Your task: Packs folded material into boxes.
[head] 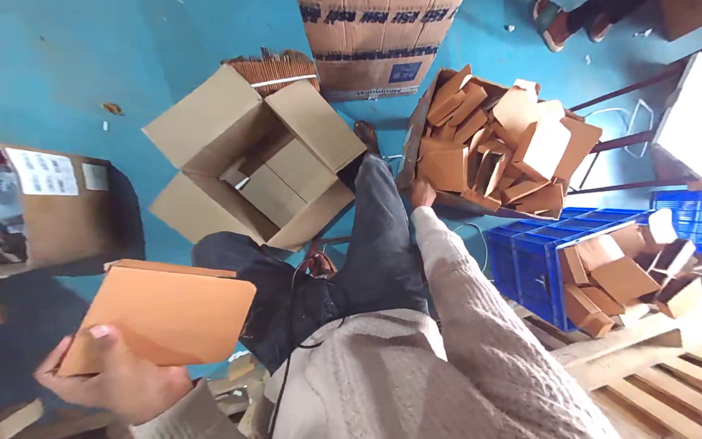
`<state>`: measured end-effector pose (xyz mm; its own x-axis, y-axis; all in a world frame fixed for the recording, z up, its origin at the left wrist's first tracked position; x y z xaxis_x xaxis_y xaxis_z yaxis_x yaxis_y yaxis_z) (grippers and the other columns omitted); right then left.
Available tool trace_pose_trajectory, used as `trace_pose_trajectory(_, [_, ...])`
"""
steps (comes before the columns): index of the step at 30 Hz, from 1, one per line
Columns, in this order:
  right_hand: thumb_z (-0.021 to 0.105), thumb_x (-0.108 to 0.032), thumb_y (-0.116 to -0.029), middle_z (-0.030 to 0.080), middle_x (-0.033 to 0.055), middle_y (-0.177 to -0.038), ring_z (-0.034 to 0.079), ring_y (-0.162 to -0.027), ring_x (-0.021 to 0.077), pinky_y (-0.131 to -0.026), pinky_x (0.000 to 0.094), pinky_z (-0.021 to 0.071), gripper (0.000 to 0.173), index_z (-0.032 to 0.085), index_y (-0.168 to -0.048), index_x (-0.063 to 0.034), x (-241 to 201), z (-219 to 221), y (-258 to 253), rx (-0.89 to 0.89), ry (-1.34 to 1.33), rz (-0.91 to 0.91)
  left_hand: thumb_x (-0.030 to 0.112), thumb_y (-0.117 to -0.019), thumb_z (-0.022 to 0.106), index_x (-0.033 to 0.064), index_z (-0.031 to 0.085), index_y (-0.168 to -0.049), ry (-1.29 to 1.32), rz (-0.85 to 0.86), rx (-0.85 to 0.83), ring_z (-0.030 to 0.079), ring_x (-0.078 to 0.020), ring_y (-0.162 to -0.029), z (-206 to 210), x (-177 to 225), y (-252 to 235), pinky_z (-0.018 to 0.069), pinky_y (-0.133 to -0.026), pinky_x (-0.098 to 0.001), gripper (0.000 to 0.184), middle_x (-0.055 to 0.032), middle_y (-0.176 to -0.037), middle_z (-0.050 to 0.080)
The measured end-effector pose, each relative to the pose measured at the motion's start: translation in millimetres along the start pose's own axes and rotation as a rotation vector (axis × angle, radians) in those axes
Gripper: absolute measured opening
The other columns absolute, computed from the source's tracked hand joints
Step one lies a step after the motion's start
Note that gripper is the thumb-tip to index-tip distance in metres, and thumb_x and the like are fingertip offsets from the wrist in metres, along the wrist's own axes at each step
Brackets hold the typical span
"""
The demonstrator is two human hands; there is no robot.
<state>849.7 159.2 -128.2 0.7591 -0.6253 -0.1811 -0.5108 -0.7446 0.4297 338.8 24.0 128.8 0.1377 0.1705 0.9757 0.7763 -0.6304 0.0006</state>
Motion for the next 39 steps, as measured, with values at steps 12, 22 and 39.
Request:
trace_pose_trajectory(12, [0.059,-0.038,-0.1011,0.068,0.0226,-0.125,0.066,-0.113,0.0439,-0.089,0.0665,0.0518,0.042,0.072,-0.116,-0.0009,7.9,-6.6,-0.7,-0.056,0.028,-0.013,0.010,-0.0991,0.061,-0.0092,0.034,-0.144,-0.034,-0.007,-0.054,0.061,-0.0131,-0.115,13.5,-3.7,4.3,0.0531,-0.101,-0.0316,0.056,-0.0109,-0.128,0.056])
trace_pose_trajectory(22, [0.056,-0.027,-0.1015,0.070,0.0196,-0.122,0.067,-0.112,0.0412,-0.089,0.0642,0.0526,0.034,0.070,-0.125,-0.0060,15.1,-3.4,-1.4,0.029,-0.070,0.110,0.007,-0.1044,0.051,-0.0084,0.031,-0.147,0.009,-0.028,-0.118,0.061,-0.0198,-0.120,12.6,-1.6,1.6,0.0533,-0.103,-0.0388,0.049,-0.0149,-0.130,0.057])
trace_pose_trajectory(39, [0.054,-0.030,-0.1037,0.069,0.0196,-0.127,0.064,-0.119,0.0418,-0.098,0.0639,0.0480,0.034,0.071,-0.124,-0.0080,49.8,4.3,12.3,-0.020,0.006,0.140,0.011,-0.1008,0.059,-0.0103,0.033,-0.143,0.004,0.029,-0.057,0.063,-0.0176,-0.116,-4.4,-0.7,4.3,0.0542,-0.101,-0.0365,0.054,-0.0132,-0.127,0.058])
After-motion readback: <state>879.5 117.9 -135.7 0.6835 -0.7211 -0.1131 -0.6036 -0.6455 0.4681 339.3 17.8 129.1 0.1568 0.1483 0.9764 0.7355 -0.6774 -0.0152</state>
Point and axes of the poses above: each hand's wrist, its own y-axis away from the middle knuckle, its own z-axis out of the palm, x = y × z, the point moved 3 cm from there along -y, towards the middle knuckle
